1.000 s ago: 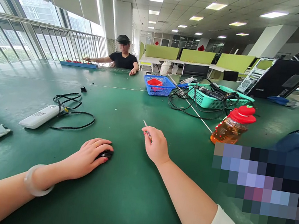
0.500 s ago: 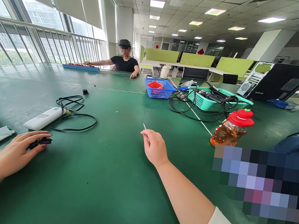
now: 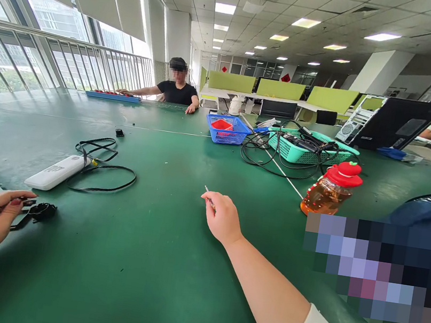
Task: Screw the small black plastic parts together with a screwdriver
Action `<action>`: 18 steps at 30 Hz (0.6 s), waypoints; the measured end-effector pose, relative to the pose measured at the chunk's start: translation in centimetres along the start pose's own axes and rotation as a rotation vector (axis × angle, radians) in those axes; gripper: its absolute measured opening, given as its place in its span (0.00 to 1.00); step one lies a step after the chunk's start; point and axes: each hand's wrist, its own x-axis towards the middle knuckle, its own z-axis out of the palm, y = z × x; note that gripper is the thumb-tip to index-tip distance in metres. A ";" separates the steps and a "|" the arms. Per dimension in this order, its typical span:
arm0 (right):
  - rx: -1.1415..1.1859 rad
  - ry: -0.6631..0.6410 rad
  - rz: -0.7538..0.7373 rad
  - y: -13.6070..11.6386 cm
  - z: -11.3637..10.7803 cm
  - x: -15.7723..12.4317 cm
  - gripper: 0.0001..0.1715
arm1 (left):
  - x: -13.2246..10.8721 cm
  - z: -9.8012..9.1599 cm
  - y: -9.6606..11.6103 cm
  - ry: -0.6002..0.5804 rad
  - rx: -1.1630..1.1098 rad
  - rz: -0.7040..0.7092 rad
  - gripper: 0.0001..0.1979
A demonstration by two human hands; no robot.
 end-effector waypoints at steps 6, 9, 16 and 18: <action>0.001 -0.016 0.002 0.0 0.0 0.0 0.12 | 0.1 -0.5 0.8 -0.129 0.063 -0.109 0.24; 0.004 -0.032 -0.005 -0.1 0.0 0.0 0.12 | 0.2 -0.2 1.2 -0.188 0.056 -0.102 0.24; 0.001 -0.035 -0.009 -0.1 0.0 0.0 0.12 | 0.0 -0.3 2.0 -0.253 0.133 -0.067 0.26; 0.003 -0.029 -0.016 -0.2 0.0 0.0 0.12 | 0.0 -0.2 1.8 -0.244 0.152 -0.063 0.28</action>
